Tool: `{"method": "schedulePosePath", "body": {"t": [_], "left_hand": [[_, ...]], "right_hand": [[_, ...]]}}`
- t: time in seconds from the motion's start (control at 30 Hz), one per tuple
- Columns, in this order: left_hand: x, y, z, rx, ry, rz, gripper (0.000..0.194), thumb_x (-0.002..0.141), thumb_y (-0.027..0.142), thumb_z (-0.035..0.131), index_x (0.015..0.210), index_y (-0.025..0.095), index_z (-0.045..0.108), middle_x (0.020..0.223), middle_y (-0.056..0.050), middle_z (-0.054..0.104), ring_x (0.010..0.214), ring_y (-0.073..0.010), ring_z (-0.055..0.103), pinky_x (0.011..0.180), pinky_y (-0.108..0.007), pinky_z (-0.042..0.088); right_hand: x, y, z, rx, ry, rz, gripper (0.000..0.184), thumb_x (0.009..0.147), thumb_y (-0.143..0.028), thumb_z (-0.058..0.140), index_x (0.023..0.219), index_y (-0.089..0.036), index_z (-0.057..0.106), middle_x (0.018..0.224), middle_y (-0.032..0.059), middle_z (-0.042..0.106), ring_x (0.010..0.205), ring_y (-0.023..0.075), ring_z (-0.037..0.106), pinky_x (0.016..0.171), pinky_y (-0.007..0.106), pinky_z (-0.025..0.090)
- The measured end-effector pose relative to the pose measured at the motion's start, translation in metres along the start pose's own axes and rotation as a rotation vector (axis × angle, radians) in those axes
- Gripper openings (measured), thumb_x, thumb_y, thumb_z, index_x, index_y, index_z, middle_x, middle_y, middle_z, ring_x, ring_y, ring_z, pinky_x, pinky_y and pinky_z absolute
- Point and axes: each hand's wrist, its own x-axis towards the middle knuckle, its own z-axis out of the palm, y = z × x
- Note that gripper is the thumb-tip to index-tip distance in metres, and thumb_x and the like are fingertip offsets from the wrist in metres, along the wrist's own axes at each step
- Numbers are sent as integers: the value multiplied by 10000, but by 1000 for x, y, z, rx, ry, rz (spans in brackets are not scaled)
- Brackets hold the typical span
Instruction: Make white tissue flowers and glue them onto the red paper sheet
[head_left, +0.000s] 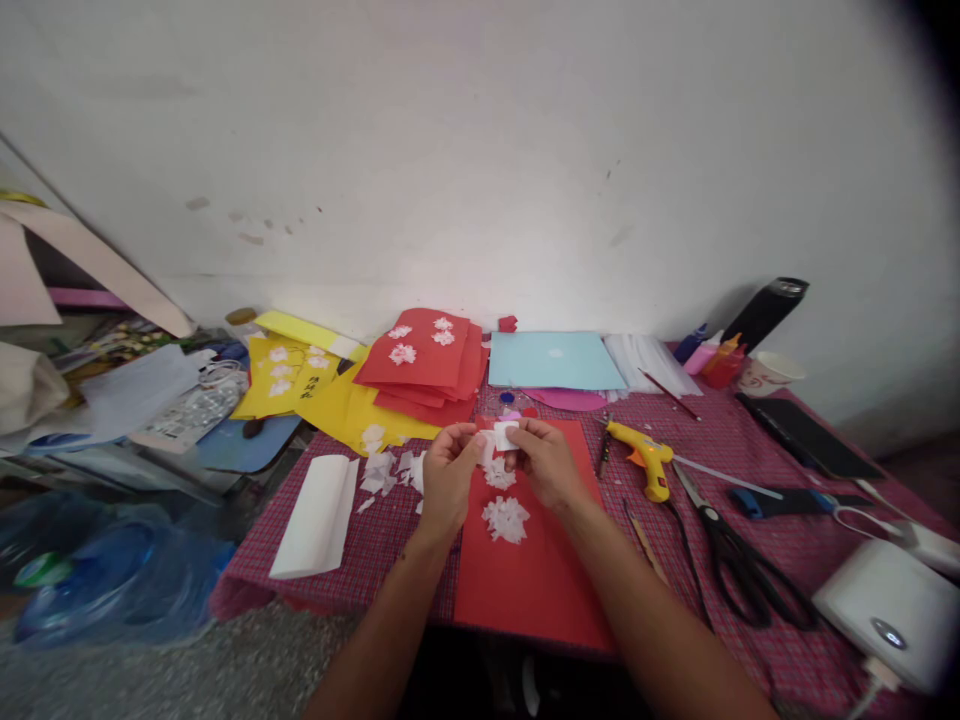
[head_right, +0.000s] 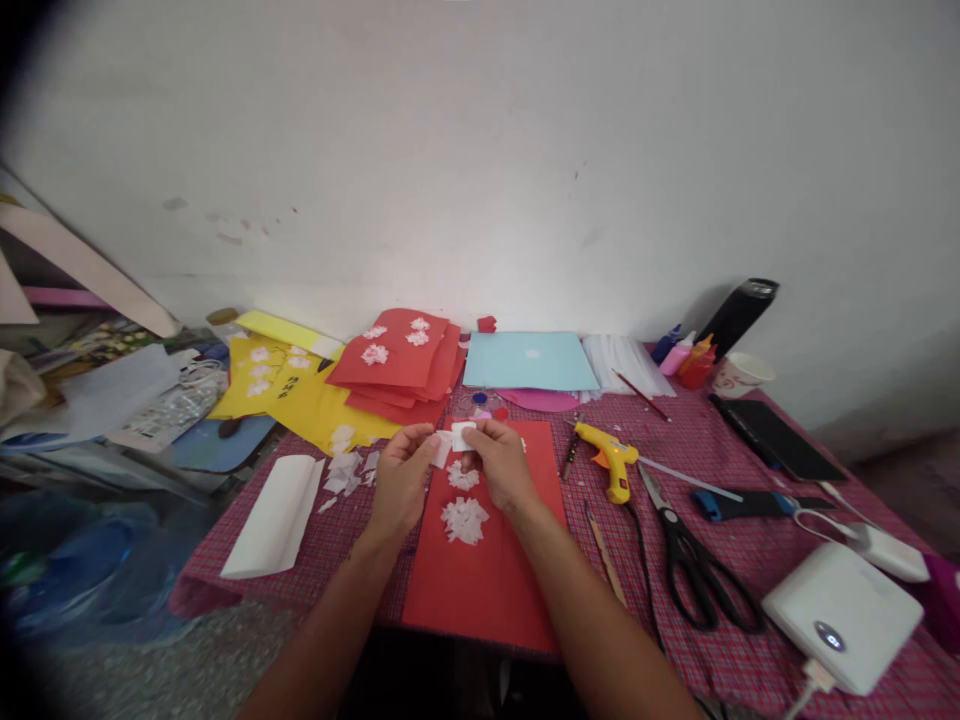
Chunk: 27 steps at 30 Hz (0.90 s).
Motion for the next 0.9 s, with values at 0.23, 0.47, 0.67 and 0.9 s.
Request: {"method": "schedulePosePath", "body": {"t": [0.23, 0.47, 0.67, 0.9], "left_hand": [[0, 1, 1, -29, 11, 2, 270, 761, 322, 773, 963, 183, 661, 841, 0, 680, 683, -100, 607, 668, -218, 470], [-3, 4, 0, 56, 20, 34, 192, 785, 315, 736, 924, 190, 694, 847, -12, 700, 707, -119, 615, 683, -231, 474], [-3, 7, 2, 123, 2, 18, 198, 757, 331, 749, 872, 170, 740, 798, -17, 703, 679, -127, 593, 665, -238, 464], [-2, 5, 2, 48, 18, -24, 292, 798, 453, 731, 803, 163, 694, 730, 3, 653, 637, -113, 554, 636, -229, 436]], "right_hand": [[1, -3, 1, 35, 40, -7, 207, 736, -338, 740, 685, -183, 612, 497, -27, 581, 423, 112, 502, 447, 233, 396], [-2, -5, 1, -133, 128, -191, 205, 807, -348, 692, 709, -210, 576, 551, -47, 544, 478, 116, 479, 499, 247, 395], [-11, -5, 5, -455, 117, -397, 227, 890, -358, 618, 717, -222, 562, 606, -36, 535, 571, 141, 477, 573, 265, 389], [-11, 1, 2, -654, 20, -577, 132, 904, -291, 603, 809, -236, 676, 759, 18, 631, 704, 187, 558, 677, 305, 432]]}}
